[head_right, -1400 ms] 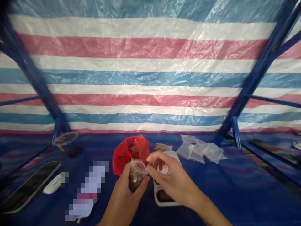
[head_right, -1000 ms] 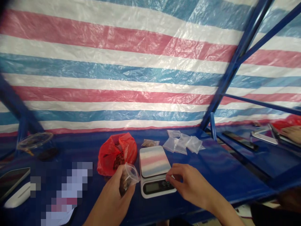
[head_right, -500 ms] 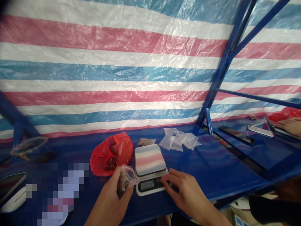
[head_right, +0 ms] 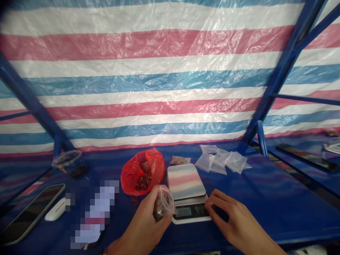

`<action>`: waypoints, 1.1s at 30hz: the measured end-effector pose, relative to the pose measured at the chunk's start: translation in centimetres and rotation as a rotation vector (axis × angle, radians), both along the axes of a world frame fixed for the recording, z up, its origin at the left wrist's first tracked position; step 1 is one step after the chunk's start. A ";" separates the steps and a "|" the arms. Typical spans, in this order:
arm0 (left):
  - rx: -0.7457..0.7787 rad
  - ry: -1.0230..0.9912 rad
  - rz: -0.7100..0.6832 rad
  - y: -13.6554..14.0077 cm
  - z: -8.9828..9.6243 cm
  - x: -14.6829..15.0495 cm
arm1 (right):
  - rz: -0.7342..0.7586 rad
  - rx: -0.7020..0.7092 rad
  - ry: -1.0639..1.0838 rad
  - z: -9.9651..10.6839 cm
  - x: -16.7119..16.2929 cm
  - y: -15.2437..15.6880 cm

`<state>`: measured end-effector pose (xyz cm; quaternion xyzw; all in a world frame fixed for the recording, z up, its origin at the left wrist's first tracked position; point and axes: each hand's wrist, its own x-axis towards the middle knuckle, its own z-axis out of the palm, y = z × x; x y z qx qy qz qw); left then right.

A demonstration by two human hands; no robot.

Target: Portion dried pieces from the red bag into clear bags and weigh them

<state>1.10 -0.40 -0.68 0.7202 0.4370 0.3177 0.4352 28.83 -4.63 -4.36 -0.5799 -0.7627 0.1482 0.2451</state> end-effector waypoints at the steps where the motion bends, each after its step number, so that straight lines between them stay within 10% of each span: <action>1: 0.002 -0.010 -0.012 0.2 -0.1 -0.3 | 0.010 -0.003 0.005 0.0 0.0 0.0; 18: 0.030 0.001 0.009 -1.4 -1.0 -5.2 | 0.019 -0.008 -0.013 1.9 0.1 -1.3; 33: 0.088 0.052 -0.045 -0.6 0.7 -2.6 | -0.031 0.082 -0.247 1.9 -1.3 -2.9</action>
